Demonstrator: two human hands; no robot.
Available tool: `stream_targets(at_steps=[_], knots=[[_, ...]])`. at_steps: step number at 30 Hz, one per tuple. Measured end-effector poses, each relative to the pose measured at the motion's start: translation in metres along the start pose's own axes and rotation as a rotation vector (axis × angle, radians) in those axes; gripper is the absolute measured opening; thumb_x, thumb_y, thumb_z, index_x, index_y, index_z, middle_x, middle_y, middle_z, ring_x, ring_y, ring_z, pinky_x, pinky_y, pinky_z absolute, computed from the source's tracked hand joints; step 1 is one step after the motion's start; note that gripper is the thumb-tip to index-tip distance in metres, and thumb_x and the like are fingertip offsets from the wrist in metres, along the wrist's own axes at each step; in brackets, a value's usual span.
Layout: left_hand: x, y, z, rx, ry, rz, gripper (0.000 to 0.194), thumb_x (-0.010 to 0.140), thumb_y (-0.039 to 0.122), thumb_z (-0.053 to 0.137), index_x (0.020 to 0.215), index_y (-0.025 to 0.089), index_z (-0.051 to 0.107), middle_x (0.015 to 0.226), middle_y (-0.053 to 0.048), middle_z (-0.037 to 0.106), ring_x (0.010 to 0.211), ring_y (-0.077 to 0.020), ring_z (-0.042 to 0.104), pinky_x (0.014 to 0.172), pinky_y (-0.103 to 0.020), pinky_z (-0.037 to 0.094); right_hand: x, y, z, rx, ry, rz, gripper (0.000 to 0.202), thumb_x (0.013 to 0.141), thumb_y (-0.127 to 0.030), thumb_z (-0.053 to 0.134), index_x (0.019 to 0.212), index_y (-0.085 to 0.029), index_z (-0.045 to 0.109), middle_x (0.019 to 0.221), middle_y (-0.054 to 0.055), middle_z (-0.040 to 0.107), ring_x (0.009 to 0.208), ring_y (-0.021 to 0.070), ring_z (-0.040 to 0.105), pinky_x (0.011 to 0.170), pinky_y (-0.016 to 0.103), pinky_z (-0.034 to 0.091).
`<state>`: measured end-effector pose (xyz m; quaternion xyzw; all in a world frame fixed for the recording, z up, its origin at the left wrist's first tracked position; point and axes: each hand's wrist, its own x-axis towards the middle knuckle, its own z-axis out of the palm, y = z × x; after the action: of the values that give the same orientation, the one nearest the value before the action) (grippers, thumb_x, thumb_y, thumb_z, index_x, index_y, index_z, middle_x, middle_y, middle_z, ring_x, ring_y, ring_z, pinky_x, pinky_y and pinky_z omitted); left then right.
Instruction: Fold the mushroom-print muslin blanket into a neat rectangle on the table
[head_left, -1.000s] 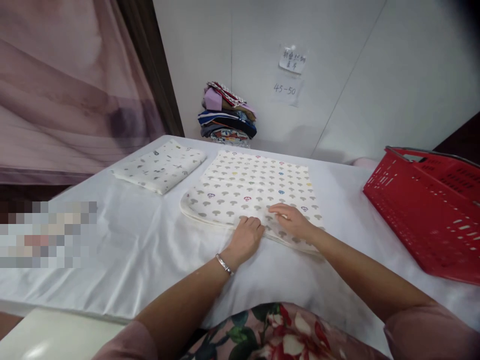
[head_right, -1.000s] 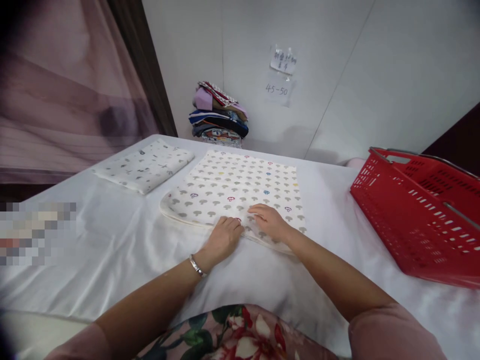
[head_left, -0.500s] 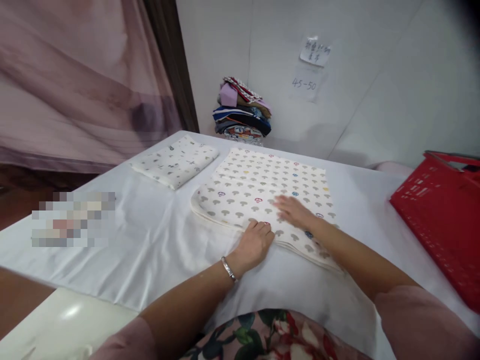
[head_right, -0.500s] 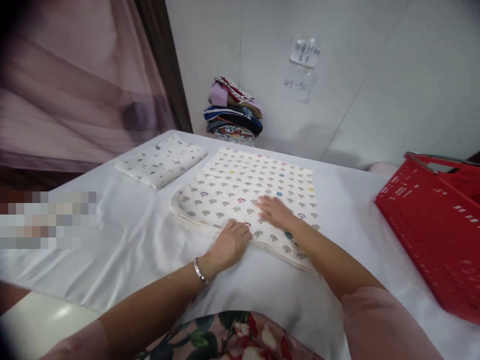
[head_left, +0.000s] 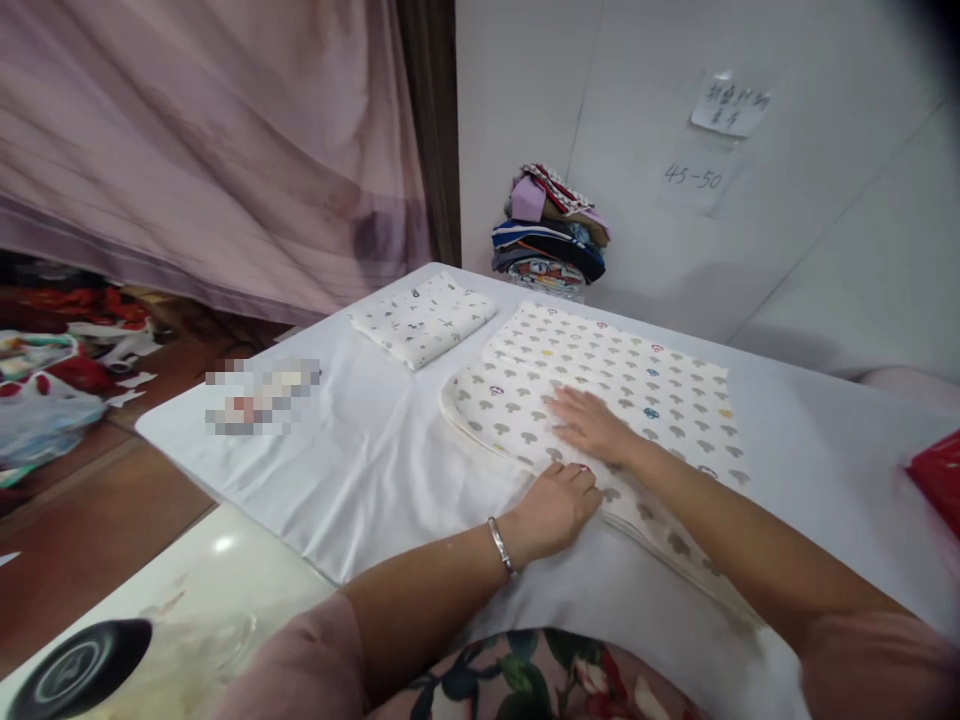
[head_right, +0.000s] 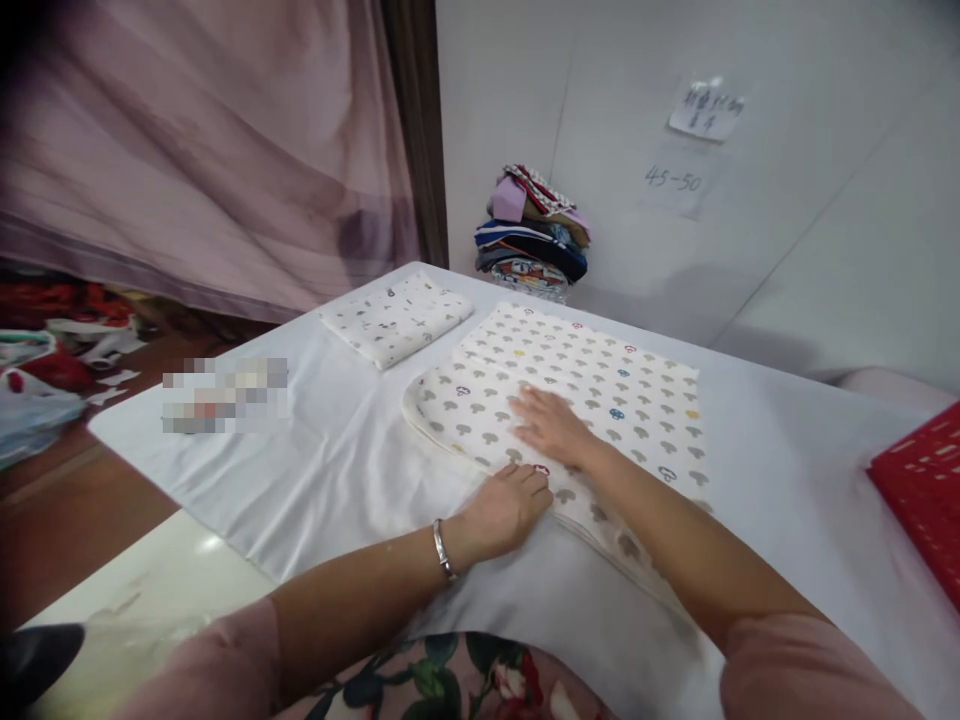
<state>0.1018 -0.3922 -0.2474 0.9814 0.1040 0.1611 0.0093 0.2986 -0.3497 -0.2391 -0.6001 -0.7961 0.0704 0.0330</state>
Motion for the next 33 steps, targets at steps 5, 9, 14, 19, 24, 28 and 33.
stream_targets(at_steps=[5,9,14,19,24,28,33], knots=[[0.0,-0.001,0.002,0.003,0.001,0.011,0.009,0.087,0.018,0.047,0.086,0.015,0.055,0.09,-0.007,0.055,0.087,-0.0182,0.049,0.071,-0.031,0.037,0.022,-0.009,0.001,-0.064,0.008,0.159,0.056,0.091,-0.054,0.025,0.14,-0.028,0.033,0.151,0.005,0.021,0.138,0.0288,0.014,0.108,0.053,0.015],[0.0,-0.001,0.001,-0.006,0.014,0.012,0.01,0.087,0.02,0.047,0.084,0.016,0.056,0.088,-0.006,0.055,0.085,-0.0178,0.049,0.071,-0.032,0.037,0.041,-0.013,0.005,-0.015,-0.028,-0.082,0.055,0.09,-0.055,0.027,0.141,-0.033,0.03,0.151,0.0,0.019,0.138,0.0246,0.014,0.11,0.048,0.013],[0.0,-0.004,0.003,-0.026,0.026,0.009,0.011,0.087,0.02,0.047,0.086,0.016,0.057,0.088,-0.005,0.056,0.083,-0.0171,0.05,0.07,-0.031,0.037,0.062,-0.015,0.011,-0.035,0.079,0.173,0.05,0.091,-0.046,0.033,0.135,-0.026,0.041,0.147,0.007,0.029,0.137,0.0288,0.019,0.106,0.056,0.016],[-0.002,-0.007,0.009,-0.086,0.073,0.022,0.017,0.088,0.019,0.044,0.09,0.016,0.061,0.095,-0.006,0.06,0.091,-0.0178,0.051,0.082,-0.033,0.039,0.055,-0.055,0.013,0.352,0.24,-0.021,0.035,0.084,-0.038,0.047,0.112,-0.023,0.062,0.127,0.007,0.056,0.122,0.0231,0.045,0.102,0.042,0.034],[-0.017,-0.004,-0.01,-0.192,0.11,0.06,0.02,0.088,0.017,0.043,0.096,0.015,0.061,0.097,-0.008,0.062,0.097,-0.0174,0.053,0.087,-0.032,0.04,0.027,-0.094,0.006,0.695,0.252,0.107,0.02,0.078,-0.033,0.054,0.085,-0.023,0.069,0.088,0.001,0.07,0.084,0.0178,0.063,0.081,0.032,0.048],[-0.048,-0.016,-0.035,-0.357,0.133,-0.213,0.02,0.083,0.012,0.043,0.088,0.015,0.062,0.09,-0.006,0.065,0.085,-0.0161,0.058,0.077,-0.028,0.044,0.01,-0.107,0.001,0.647,0.25,0.111,0.017,0.078,-0.033,0.055,0.081,-0.022,0.068,0.078,0.0,0.066,0.071,0.0149,0.059,0.068,0.027,0.047],[-0.081,-0.048,-0.042,-0.787,0.209,-0.962,0.015,0.078,0.014,0.048,0.077,0.016,0.063,0.069,-0.001,0.065,0.067,-0.0132,0.06,0.063,-0.023,0.046,0.008,-0.121,0.007,0.413,0.215,-0.008,0.019,0.082,-0.03,0.055,0.094,-0.024,0.067,0.086,0.001,0.062,0.081,0.015,0.057,0.07,0.026,0.043]])
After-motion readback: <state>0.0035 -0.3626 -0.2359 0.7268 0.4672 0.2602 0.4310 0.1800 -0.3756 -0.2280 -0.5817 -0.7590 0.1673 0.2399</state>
